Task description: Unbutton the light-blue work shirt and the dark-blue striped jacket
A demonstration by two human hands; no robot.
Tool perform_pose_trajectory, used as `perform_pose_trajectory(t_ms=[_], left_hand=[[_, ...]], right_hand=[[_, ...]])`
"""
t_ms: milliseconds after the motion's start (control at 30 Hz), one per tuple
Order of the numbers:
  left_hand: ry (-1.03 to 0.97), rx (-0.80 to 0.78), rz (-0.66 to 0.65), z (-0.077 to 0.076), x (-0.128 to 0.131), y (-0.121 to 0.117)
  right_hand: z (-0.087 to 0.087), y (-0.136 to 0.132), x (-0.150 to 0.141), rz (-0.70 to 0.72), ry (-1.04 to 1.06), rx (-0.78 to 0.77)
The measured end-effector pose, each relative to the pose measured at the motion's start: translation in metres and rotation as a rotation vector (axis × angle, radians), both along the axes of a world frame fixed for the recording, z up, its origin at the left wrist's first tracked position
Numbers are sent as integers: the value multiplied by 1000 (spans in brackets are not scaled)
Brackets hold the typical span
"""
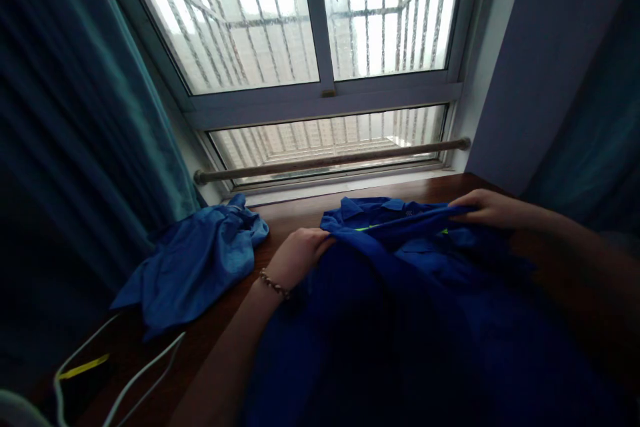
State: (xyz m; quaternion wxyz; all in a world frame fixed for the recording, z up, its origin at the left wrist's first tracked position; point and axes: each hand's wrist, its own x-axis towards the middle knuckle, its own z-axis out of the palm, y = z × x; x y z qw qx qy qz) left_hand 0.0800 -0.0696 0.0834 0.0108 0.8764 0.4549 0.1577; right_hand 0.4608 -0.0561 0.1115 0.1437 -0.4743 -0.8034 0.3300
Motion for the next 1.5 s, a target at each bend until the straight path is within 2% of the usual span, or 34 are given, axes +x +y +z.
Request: perform_pose_trajectory(t_ms=[67,133,200,267,333,400,467,533,600,700,767,833,867,967,1067,1267,1367,1500], left_hand=[[11,101,264,7,-27,9],[-5,269,612,13,-63,18],[-46,387,860,14,-101,26],[-123,447,995,12,-130,31],[-201,500,1026,11,-144,33],[-234,544,968,11,-140,33],[-219,552,830,11,-118,30],[-212,502,637,7,-85,26],[-256,368,445,-5,-46,21],[-309,61,193,-36,5,22],[-355,-160,156,-59,29,35],[-430,-408,250,-81,47,59],[-446,-458,292,-90,53,74],[-489,-500,400,-112,68,117],[-536,-503,451,-132,79,143],[-686,-344,420,-164,83,147],[-749,-323,356,-170,79,145],[-828,-333,310,-169,78,147]], right_hand=[[-4,19,34,-262,133,82],[-13,35,74,-615,283,191],[-25,45,110,-969,376,399],[-36,49,129,-1229,284,638],[-47,49,124,-1306,72,888],[-59,47,97,-1193,-134,1067],[-76,45,53,-973,-261,1066],[-100,42,2,-727,-332,894],[-131,39,-48,-571,-389,692],[-174,41,-104,-516,-441,393],[-191,50,-128,-490,-465,292],[-196,65,-144,-448,-467,268],[-196,73,-149,-424,-462,272],[-190,92,-160,-376,-439,310],[-190,99,-164,-382,-391,400],[-194,101,-159,-395,-246,484],[-191,101,-159,-368,-156,559],[-184,99,-160,-388,-63,633]])
